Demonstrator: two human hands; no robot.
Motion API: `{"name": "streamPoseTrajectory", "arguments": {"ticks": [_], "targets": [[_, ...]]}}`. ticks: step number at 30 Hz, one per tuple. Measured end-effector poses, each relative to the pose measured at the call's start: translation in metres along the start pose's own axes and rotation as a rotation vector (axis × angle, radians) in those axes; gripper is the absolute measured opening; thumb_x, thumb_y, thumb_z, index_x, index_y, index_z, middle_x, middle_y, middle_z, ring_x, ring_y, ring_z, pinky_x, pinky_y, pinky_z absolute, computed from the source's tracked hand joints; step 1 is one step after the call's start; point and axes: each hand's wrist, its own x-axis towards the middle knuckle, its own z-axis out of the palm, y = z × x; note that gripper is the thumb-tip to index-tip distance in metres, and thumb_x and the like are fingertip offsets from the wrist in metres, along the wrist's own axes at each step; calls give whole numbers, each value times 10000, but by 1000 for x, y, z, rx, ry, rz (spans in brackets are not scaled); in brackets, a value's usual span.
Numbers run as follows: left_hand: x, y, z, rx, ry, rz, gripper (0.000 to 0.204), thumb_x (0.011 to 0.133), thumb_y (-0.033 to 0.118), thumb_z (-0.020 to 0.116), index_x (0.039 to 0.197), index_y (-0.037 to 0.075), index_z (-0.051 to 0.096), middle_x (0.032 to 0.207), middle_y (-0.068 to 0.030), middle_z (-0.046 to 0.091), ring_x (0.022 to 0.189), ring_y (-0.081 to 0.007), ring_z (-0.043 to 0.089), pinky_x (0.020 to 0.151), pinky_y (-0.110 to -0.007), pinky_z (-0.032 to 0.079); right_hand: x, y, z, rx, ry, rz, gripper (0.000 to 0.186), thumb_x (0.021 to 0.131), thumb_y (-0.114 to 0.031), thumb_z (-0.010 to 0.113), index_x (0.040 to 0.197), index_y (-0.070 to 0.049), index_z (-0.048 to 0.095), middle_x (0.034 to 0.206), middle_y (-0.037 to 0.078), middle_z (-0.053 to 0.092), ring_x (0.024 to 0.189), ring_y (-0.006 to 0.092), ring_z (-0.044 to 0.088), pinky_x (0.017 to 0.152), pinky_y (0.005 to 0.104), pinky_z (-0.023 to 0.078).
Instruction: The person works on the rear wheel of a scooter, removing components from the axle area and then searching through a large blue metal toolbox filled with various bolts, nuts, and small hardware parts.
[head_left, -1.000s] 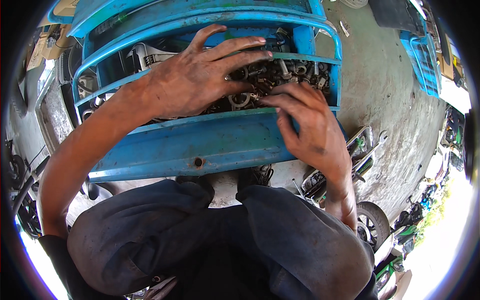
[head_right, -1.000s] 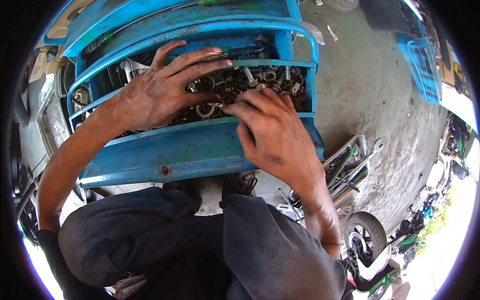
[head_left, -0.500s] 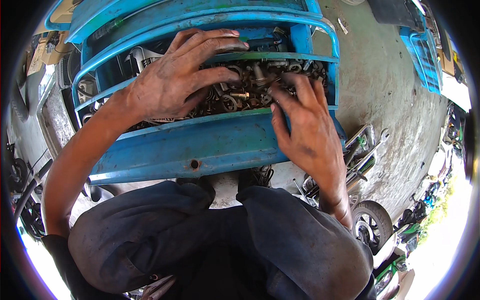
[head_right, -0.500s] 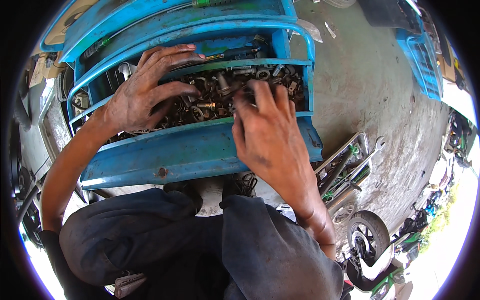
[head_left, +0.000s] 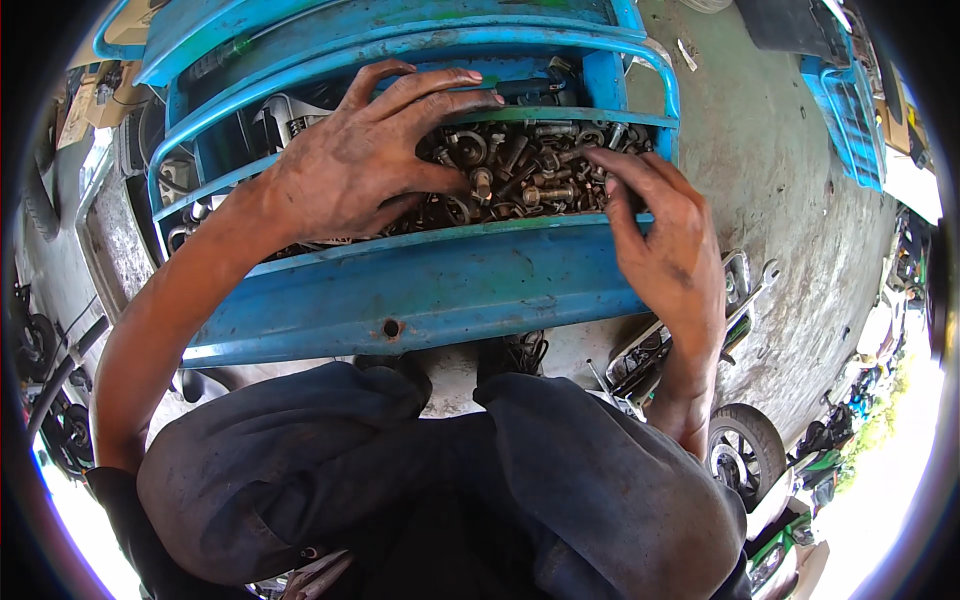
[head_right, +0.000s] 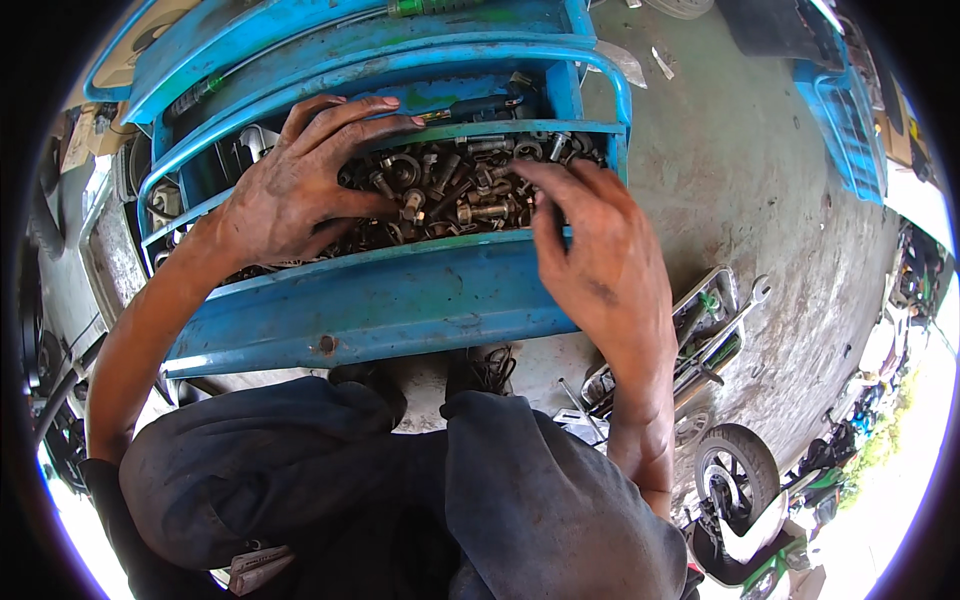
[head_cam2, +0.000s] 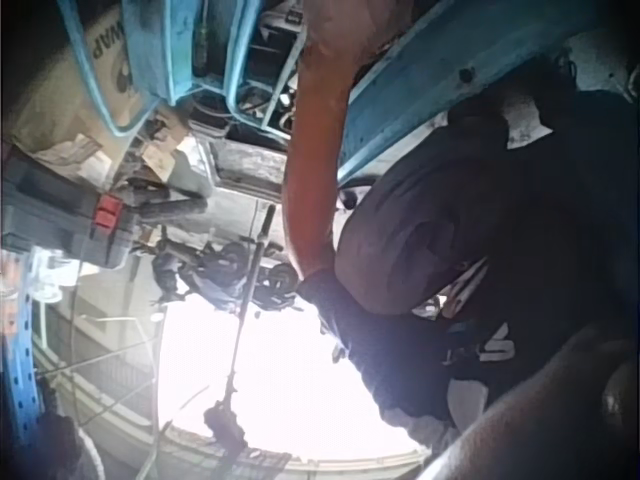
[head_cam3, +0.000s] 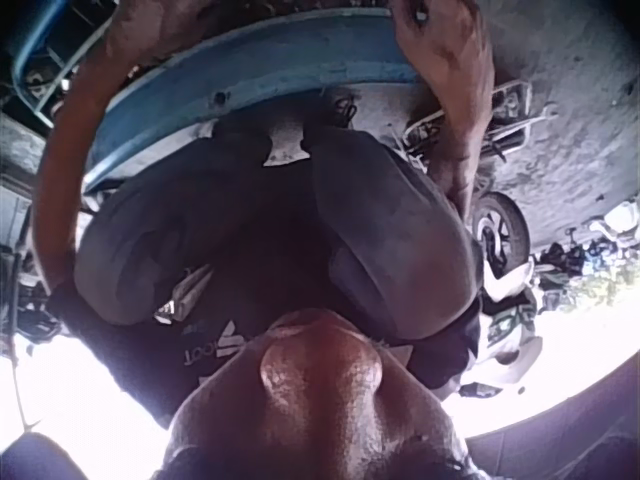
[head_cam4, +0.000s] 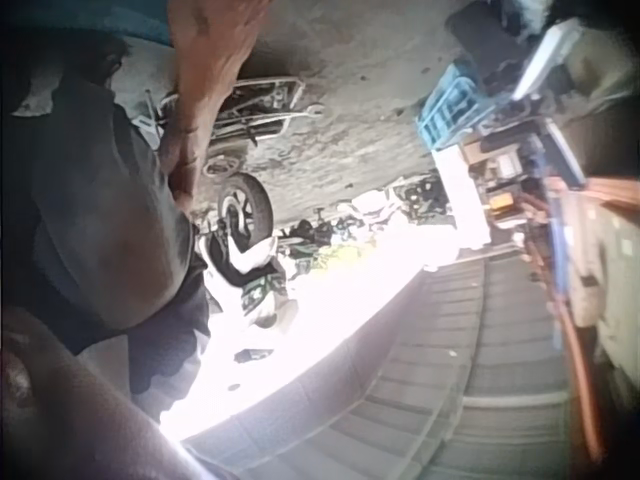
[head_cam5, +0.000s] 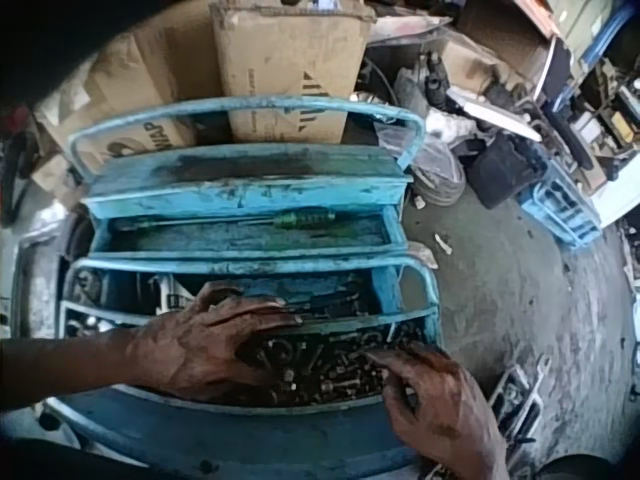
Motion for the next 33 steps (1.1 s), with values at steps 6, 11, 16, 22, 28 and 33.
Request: {"name": "streamPoseTrajectory", "arguments": {"ticks": [6,11,16,22,28,33], "targets": [[2,-1,1,-8,12,-31,554,693,61,848,1210,239,757,1615,-94,397,1522,-320,317,1199,-562,313,3,-1,26,-91,9,-202,353,882,-28,642,1227,-78,696,987,176,659,981,380,629,916,470,511],[7,9,0,32,11,-64,609,697,33,828,1254,269,751,1642,-86,349,1555,-310,250,1216,-535,303,2,4,17,-42,-132,-204,253,852,-24,653,1088,-52,739,958,170,639,992,373,622,925,467,505],[5,1,-6,-18,-9,-108,450,689,33,822,1098,216,797,1626,-96,369,1550,-321,254,1214,-538,311,-6,6,3,-39,-48,-55,226,881,-4,624,1065,-43,749,984,159,654,990,352,649,885,443,512],[2,-1,1,-29,-24,-92,400,697,38,822,1078,143,764,1609,-93,389,1508,-341,333,1211,-519,333,-12,3,10,-119,40,-14,245,908,-9,601,1117,-1,728,1029,168,651,997,359,657,893,440,523],[6,5,4,95,39,-126,586,791,138,814,1351,205,657,1613,-95,381,1516,-332,320,1215,-529,332,-18,-14,14,-64,-101,-104,307,880,-51,628,1162,49,699,1130,220,634,1086,378,617,972,456,500],[9,7,3,151,5,-127,566,859,216,786,1403,266,640,1620,-101,365,1528,-334,293,1236,-534,307,-18,-3,4,128,-162,-151,300,908,-27,620,1192,1,711,1162,199,688,1056,383,668,955,442,519]]}}
